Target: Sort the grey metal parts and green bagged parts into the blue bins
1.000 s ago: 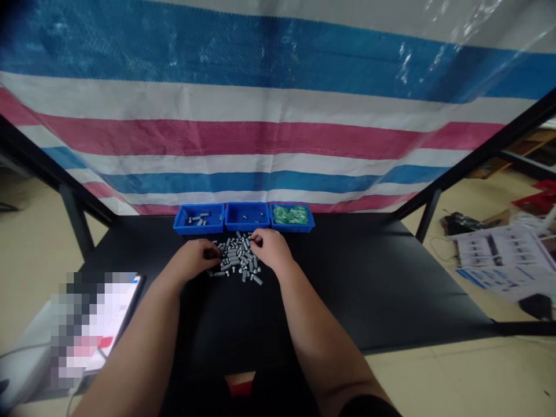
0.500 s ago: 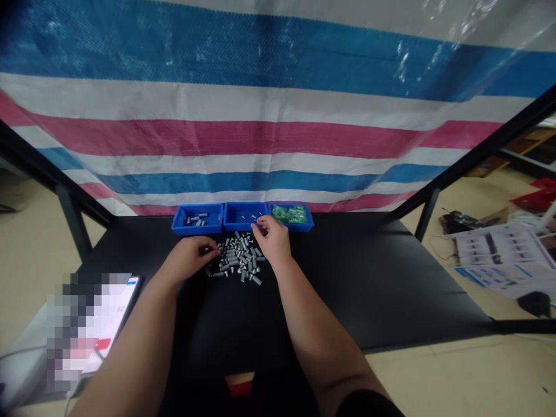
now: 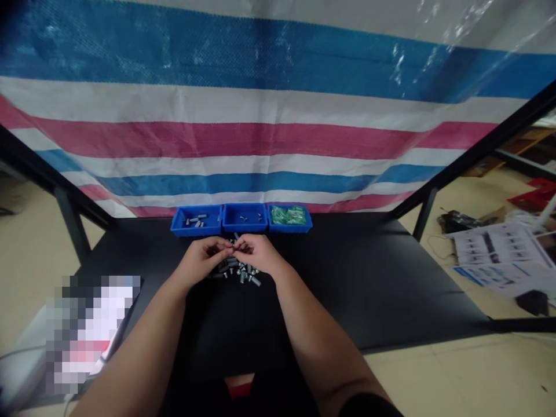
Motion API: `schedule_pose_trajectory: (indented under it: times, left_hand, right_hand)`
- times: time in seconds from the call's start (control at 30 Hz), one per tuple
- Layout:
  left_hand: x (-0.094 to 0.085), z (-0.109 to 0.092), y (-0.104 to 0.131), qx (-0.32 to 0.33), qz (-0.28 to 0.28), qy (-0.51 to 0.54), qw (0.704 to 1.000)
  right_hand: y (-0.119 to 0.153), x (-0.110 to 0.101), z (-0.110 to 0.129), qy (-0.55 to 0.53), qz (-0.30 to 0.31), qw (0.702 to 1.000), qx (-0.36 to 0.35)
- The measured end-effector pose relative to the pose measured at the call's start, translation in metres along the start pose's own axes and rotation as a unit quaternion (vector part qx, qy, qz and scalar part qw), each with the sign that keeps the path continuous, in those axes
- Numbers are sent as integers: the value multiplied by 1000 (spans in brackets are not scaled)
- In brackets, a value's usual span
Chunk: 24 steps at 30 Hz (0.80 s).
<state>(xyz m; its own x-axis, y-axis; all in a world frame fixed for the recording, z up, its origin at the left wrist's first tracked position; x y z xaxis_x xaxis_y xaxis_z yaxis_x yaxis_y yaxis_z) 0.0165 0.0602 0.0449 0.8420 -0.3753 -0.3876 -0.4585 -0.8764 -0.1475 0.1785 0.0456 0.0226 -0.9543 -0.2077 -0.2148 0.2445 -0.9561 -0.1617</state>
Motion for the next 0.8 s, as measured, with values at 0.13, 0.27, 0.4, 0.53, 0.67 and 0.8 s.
schedule_pose_trajectory:
  times: [0.13, 0.27, 0.4, 0.53, 0.67, 0.8]
  left_hand:
    - [-20, 2, 0, -15, -51, -94, 994]
    - [-32, 9, 1, -31, -26, -244, 969]
    - [-27, 20, 2, -24, 36, -284, 958]
    - [-24, 25, 0, -22, 43, -293, 955]
    - [-24, 27, -1, -38, 43, -287, 956]
    - [-25, 25, -1, -54, 38, -278, 958]
  right_hand:
    - [-5, -40, -6, 65, -238, 969, 18]
    - [-2, -63, -1, 190, -334, 923, 13]
    - [0, -54, -3, 306, -209, 928, 29]
    - [0, -39, -7, 346, -111, 931, 32]
    - [-3, -35, -8, 362, -92, 927, 42]
    - [-3, -34, -9, 343, -82, 934, 61]
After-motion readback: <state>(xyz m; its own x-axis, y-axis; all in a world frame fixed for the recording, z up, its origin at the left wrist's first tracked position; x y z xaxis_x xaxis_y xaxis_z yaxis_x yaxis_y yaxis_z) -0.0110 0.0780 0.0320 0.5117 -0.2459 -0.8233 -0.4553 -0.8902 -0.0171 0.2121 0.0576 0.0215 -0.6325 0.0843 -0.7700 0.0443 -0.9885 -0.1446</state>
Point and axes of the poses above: each hand's wrist, its own y-axis away from the middle knuckle, its own x-axis out of the palm, z = x × y, the point moved 7 cm from there along -y, towards the middle knuckle
